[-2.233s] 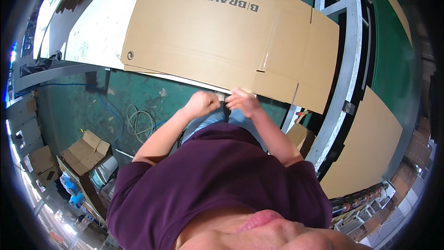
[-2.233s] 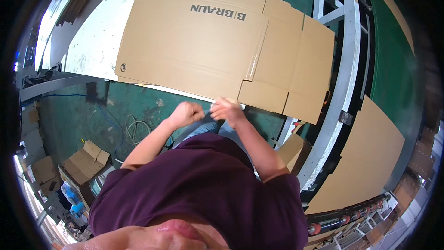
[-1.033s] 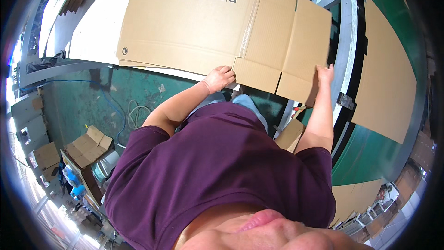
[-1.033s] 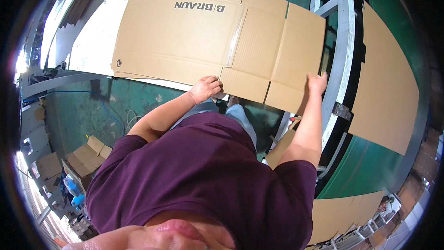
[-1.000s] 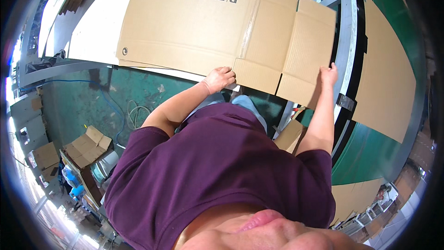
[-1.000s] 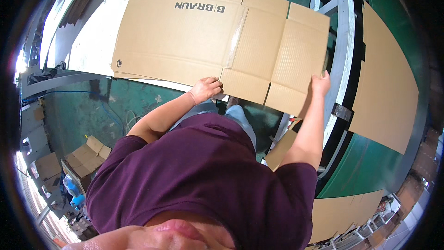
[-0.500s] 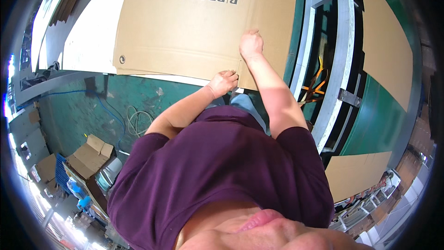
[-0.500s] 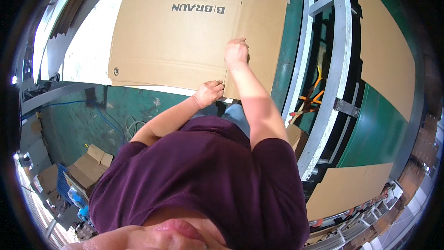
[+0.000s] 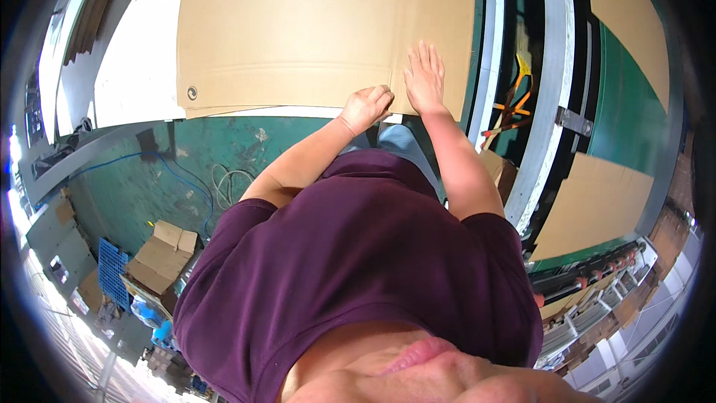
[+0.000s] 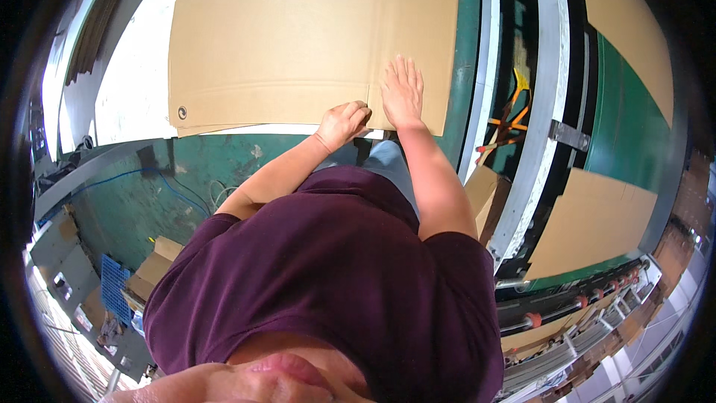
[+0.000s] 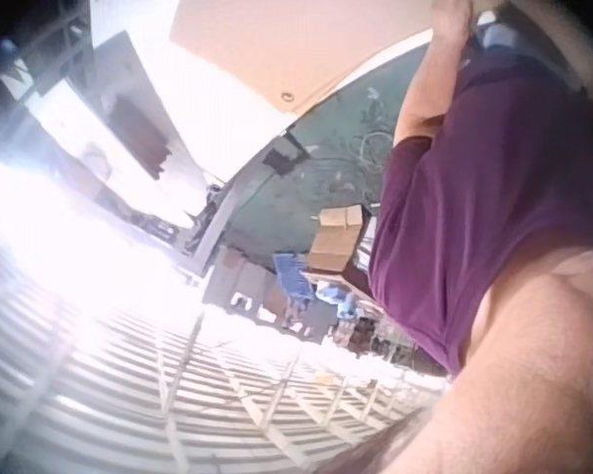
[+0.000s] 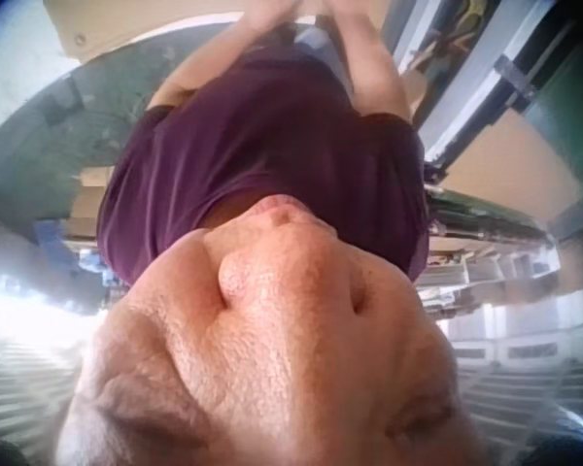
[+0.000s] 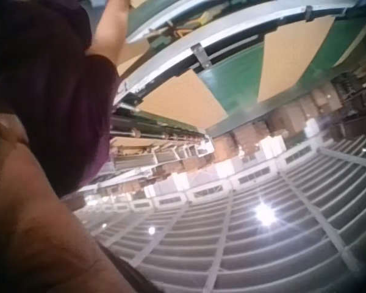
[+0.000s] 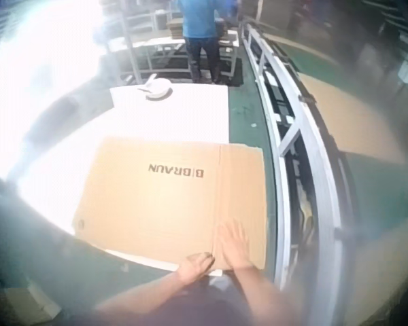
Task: The person folds flat cardboard sheets into box shapes on a conveyor belt. They repeatedly pick up a sheet, fold the side flaps inward, and then fold the top and bottom flaps to form a closed box before placing it on the moving belt.
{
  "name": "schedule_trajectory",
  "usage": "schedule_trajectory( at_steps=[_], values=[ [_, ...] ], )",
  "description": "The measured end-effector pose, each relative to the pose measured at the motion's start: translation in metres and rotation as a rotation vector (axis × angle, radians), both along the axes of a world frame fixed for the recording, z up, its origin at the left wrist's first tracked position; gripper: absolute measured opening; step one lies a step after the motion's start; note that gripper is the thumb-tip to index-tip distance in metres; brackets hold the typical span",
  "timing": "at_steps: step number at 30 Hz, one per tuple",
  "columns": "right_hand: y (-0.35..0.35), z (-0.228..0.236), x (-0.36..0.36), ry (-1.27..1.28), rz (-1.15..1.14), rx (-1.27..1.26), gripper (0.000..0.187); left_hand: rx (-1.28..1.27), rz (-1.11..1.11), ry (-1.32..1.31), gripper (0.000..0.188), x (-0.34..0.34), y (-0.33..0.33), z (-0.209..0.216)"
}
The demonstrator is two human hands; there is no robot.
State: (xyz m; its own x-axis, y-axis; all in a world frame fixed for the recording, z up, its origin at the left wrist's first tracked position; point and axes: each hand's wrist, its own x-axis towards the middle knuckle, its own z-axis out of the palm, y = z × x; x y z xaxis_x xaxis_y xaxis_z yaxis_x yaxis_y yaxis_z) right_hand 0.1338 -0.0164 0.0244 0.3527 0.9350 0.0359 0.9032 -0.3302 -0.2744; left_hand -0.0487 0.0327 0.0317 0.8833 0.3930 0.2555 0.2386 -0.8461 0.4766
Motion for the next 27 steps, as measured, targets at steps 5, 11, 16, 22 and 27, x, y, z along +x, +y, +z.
schedule_trajectory(
  at_steps=[5, 11, 16, 22, 27],
  values=[
    [-0.061, -0.012, -0.004, 0.021, -0.056, 0.007, 0.051, 0.126, -0.078, -0.019, 0.035, 0.005, -0.001, -0.002],
    [-0.144, 0.015, 0.061, 0.069, -0.278, 0.419, 0.045, 0.149, -0.067, 0.093, 0.034, 0.007, -0.006, -0.006],
    [-0.334, 0.03, 0.219, -0.364, -1.085, 0.33, 0.056, 0.108, -0.091, 0.247, 0.047, 0.013, -0.014, 0.02],
    [-0.455, 0.012, 0.336, -0.51, -1.305, -0.341, 0.069, 0.119, 0.008, 0.366, 0.045, 0.017, -0.019, 0.012],
    [-0.417, -0.002, 0.439, -0.431, -0.794, -0.049, 0.05, 0.133, 0.155, 0.444, 0.029, 0.024, -0.029, 0.011]
  ],
)
